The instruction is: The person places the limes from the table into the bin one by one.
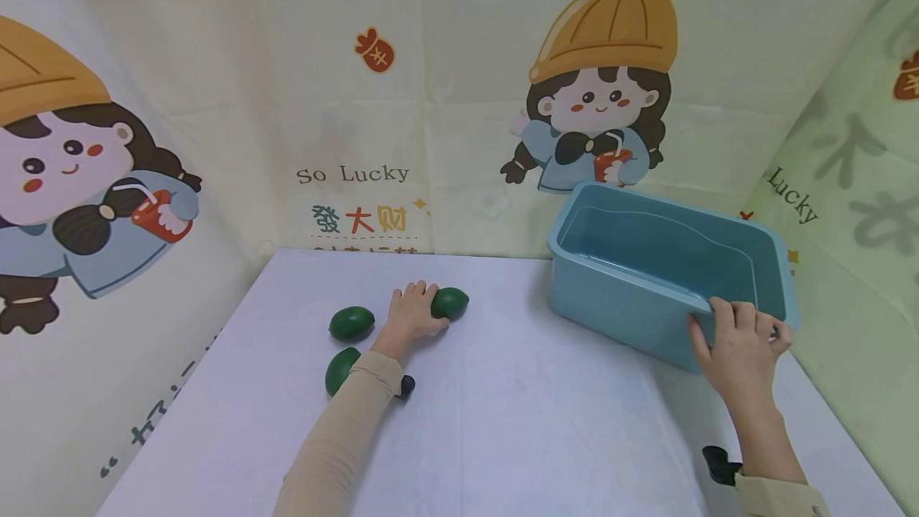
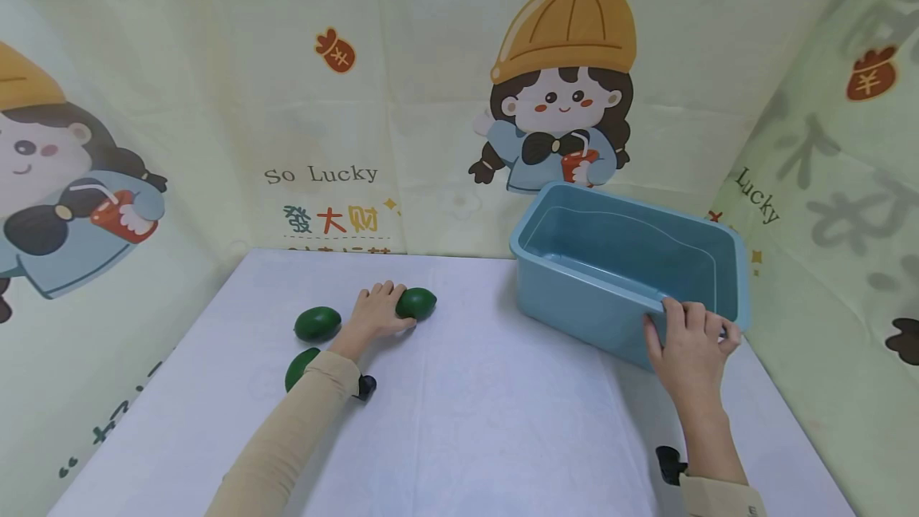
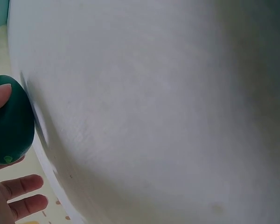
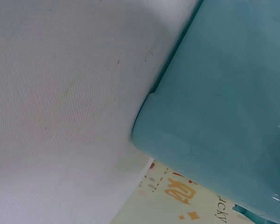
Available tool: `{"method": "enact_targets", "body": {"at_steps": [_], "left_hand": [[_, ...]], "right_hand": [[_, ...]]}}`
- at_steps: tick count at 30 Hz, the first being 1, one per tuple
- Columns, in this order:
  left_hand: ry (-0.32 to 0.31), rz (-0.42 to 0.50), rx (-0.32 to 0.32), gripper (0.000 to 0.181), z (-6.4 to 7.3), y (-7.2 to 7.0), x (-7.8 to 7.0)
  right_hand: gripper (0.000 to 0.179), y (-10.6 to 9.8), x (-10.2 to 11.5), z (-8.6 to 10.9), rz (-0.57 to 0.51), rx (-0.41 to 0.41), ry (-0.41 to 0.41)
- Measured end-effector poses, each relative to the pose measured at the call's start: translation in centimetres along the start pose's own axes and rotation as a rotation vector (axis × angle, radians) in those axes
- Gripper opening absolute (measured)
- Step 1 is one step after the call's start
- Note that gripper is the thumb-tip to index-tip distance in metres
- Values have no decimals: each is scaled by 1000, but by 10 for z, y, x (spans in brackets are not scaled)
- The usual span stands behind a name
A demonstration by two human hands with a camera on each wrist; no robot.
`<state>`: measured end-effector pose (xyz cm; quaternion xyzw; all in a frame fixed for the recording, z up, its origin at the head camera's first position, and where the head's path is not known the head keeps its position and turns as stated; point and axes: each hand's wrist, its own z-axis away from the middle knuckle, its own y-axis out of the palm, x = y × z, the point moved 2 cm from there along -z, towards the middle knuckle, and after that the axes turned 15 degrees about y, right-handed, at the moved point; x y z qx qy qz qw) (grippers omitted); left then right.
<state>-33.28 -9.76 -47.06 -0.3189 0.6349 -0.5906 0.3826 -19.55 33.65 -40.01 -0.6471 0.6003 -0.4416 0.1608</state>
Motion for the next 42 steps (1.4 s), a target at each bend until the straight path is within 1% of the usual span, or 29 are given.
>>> {"method": "enact_targets", "body": {"at_steps": [7,17,30,42], "left_hand": [[3,10,-8,71,1,-1,-1],[0,12,0,72,-1,1,-1],[2,31,5,72,-2,1,-3],[-4,45,-26,73,-3,1,-3]], "right_hand": [[42,1,-1,0,-8,-14,-15],[42,3,-3,0,-18,-39,-36],[40,2,-3,0,-21,-36,-39],[41,1,-2,-1,-21,-23,-33]]}}
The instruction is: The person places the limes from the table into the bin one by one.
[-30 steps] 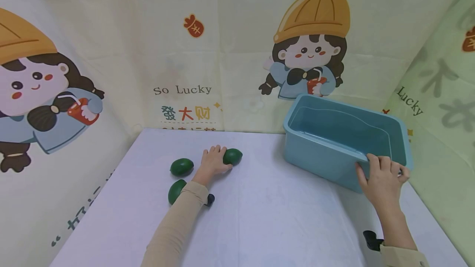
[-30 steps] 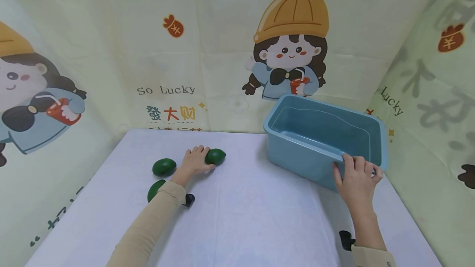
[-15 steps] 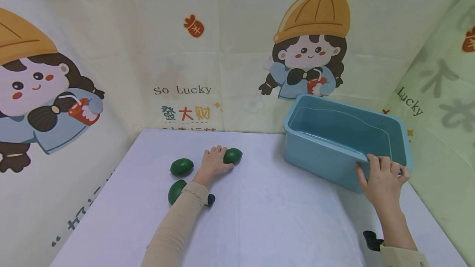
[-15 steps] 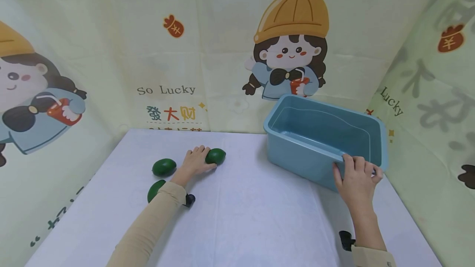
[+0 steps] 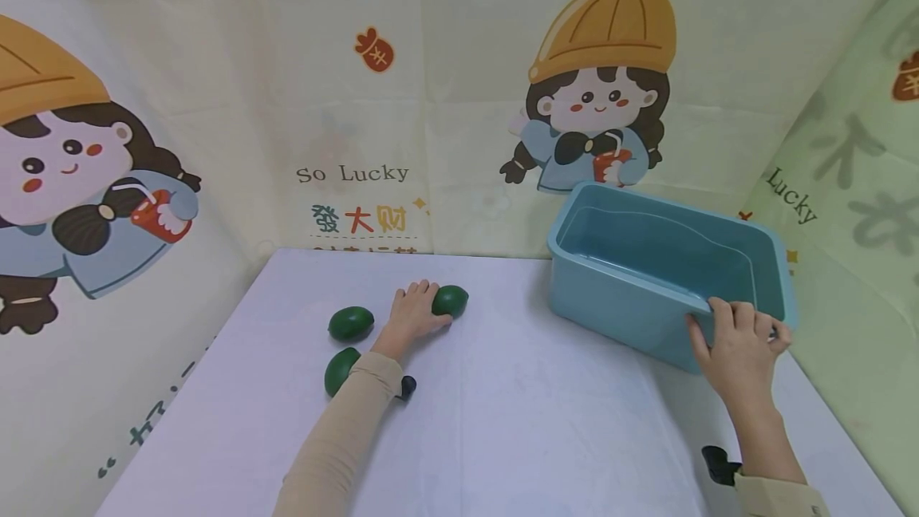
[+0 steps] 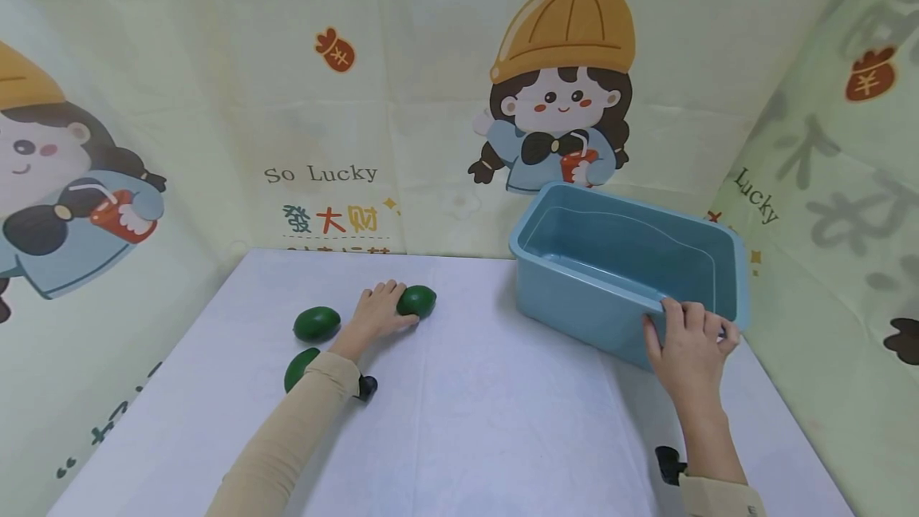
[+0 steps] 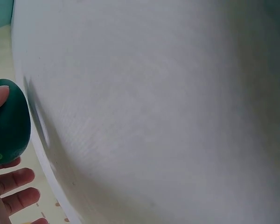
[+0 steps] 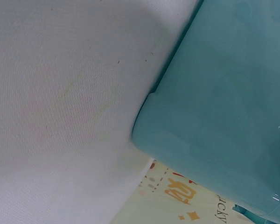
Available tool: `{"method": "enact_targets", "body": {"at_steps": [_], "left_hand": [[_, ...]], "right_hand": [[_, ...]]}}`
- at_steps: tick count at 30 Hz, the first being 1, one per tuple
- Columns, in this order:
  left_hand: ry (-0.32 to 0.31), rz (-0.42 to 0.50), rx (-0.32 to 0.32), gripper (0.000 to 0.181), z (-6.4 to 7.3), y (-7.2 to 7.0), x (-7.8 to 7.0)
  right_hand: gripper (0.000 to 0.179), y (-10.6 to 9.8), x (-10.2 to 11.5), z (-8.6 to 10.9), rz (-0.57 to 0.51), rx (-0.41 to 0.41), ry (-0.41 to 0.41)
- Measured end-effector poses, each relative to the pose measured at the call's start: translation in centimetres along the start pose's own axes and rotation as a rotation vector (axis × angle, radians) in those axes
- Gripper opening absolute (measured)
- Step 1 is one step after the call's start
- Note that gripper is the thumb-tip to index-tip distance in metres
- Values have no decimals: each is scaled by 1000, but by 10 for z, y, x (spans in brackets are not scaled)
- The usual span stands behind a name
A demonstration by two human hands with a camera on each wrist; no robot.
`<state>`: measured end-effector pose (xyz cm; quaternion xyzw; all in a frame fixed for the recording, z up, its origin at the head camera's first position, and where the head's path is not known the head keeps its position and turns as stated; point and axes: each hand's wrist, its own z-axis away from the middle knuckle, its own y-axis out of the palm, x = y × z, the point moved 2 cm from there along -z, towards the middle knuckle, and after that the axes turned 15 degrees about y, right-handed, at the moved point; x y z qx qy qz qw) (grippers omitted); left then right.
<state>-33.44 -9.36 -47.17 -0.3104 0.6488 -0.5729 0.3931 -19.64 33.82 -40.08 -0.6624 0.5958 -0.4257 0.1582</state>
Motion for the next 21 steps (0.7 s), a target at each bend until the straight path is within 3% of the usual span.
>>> {"method": "enact_targets", "body": {"at_steps": [13,21], "left_hand": [[11,6,-19,73,-2,-9,-4],[44,14,-66,68,-5,-15,-10]], "right_hand": [[42,1,-1,-1,-6,-22,-24],[43,1,-2,-1,-3,-13,-16]]}}
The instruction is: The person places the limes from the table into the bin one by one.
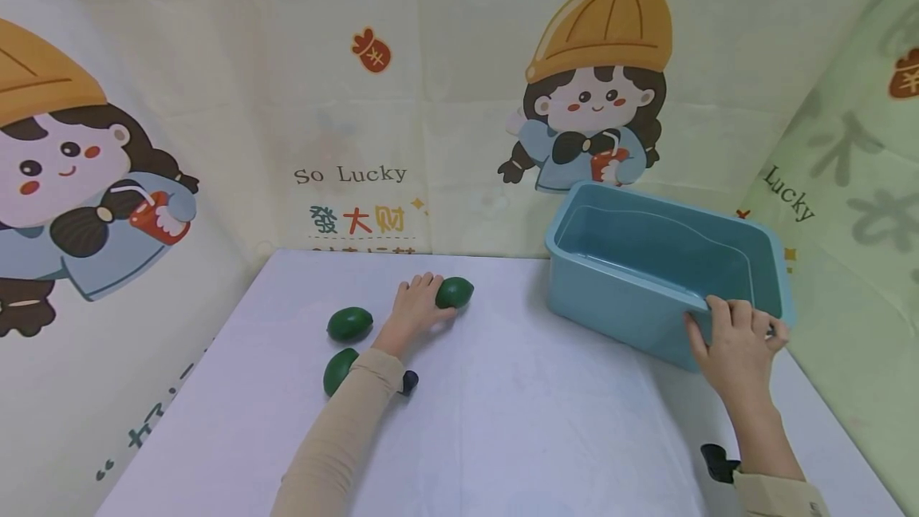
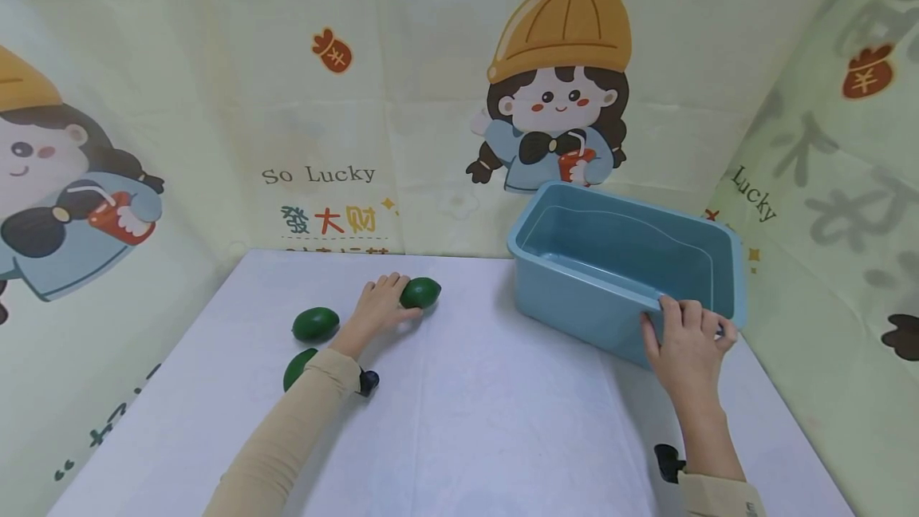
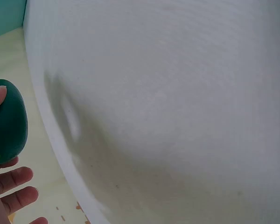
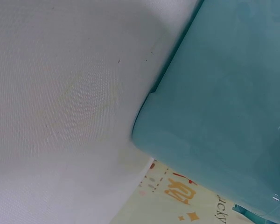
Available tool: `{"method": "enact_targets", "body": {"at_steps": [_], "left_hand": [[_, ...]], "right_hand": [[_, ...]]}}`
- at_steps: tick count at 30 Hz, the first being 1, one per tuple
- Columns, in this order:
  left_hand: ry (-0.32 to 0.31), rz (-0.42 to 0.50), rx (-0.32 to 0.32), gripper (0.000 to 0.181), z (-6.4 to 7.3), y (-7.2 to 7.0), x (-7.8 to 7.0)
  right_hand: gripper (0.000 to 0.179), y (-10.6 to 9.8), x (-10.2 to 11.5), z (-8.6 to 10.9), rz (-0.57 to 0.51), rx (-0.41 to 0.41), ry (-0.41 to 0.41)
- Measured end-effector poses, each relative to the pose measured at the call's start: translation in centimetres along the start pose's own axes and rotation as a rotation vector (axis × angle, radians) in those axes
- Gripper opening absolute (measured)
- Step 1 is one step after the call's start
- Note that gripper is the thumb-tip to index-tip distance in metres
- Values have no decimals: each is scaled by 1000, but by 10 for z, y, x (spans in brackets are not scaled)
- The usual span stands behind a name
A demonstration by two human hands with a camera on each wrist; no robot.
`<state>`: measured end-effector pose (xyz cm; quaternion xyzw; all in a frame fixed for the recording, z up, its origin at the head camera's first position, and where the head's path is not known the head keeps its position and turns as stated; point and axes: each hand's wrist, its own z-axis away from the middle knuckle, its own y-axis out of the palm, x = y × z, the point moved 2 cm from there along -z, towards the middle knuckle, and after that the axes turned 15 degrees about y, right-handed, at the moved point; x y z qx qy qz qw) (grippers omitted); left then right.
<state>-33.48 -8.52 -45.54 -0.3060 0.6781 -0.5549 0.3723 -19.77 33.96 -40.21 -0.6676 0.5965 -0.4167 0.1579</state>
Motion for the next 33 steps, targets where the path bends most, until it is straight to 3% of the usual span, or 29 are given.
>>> {"method": "enact_targets", "body": {"at_steps": [10,33], "left_hand": [[-6,14,3,70,-9,-9,-6],[46,9,-48,69,-23,-36,-27]], "right_hand": [[43,0,1,0,1,2,6],[40,-1,0,0,-6,-9,-6]]}}
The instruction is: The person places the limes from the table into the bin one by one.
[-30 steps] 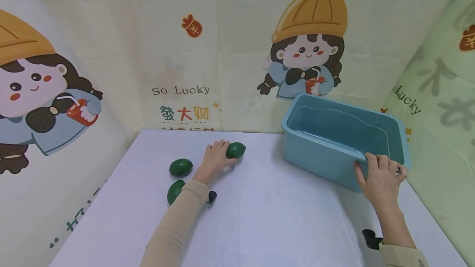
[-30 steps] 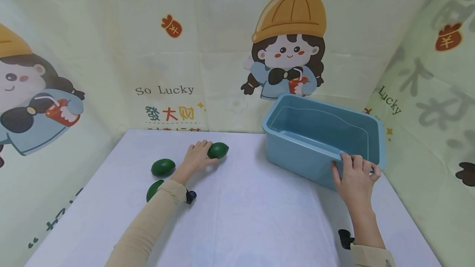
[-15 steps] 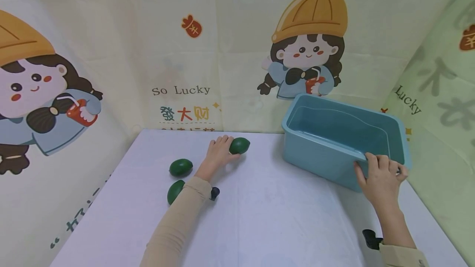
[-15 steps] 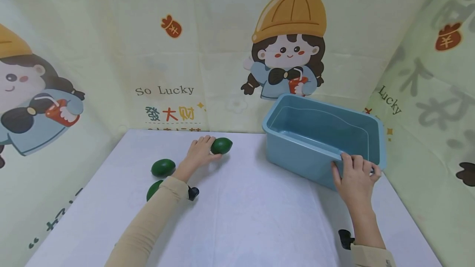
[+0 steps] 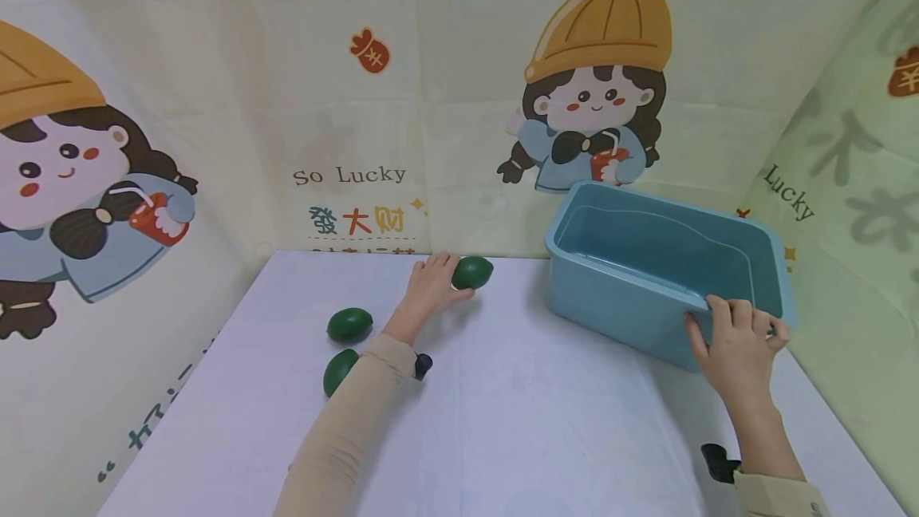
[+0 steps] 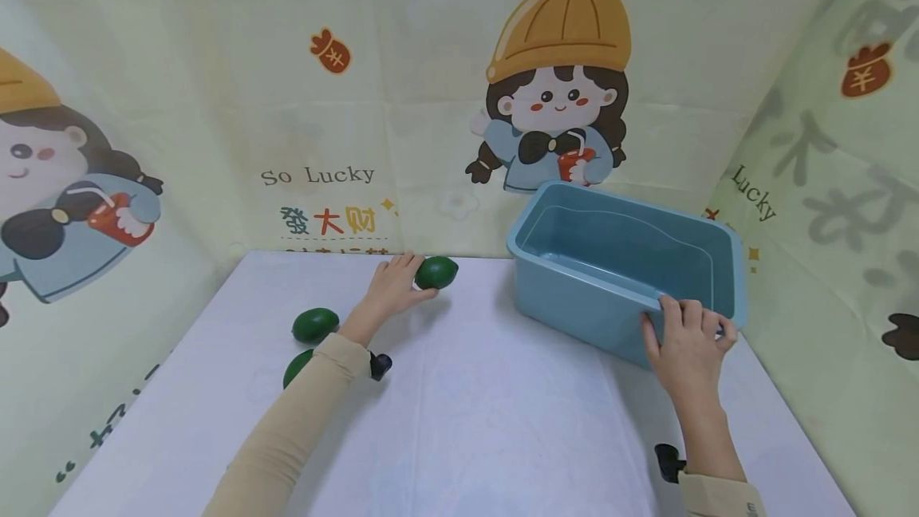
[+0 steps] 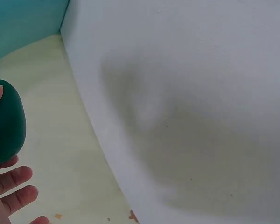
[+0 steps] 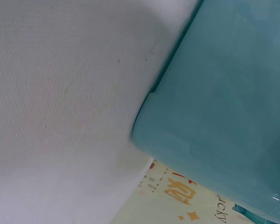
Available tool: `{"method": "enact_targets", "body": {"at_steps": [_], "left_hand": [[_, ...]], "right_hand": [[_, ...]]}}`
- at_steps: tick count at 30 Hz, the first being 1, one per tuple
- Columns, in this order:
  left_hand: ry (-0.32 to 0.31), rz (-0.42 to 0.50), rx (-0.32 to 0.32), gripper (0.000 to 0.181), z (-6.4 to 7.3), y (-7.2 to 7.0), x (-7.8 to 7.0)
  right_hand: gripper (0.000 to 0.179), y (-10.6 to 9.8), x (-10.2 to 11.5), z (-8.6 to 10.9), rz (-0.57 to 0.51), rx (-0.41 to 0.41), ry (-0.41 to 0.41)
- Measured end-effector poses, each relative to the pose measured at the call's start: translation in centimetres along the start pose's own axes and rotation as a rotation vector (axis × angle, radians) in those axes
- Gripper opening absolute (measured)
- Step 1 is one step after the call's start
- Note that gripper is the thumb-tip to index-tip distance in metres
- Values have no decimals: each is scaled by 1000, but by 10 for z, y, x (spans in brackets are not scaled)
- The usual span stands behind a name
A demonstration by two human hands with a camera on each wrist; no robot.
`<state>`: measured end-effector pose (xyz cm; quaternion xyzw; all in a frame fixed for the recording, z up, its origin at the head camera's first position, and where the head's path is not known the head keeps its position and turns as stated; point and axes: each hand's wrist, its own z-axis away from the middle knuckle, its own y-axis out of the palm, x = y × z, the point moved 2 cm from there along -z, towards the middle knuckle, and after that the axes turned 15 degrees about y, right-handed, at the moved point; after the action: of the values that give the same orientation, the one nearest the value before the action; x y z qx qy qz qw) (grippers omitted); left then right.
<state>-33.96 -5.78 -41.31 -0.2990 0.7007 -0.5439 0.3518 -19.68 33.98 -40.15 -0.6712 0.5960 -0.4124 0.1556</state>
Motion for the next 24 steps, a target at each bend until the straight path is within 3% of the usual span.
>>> {"method": "enact_targets", "body": {"at_steps": [12,20,24], "left_hand": [[51,-31,-32,67,-13,-14,-16],[64,-54,-19,67,-22,-21,-27],[77,-54,-32,66,-26,-25,-32]], "right_hand": [[41,0,-1,0,-8,-6,-6],[40,0,-2,0,-11,-8,-12],[47,1,-2,0,-17,-13,-17]]}}
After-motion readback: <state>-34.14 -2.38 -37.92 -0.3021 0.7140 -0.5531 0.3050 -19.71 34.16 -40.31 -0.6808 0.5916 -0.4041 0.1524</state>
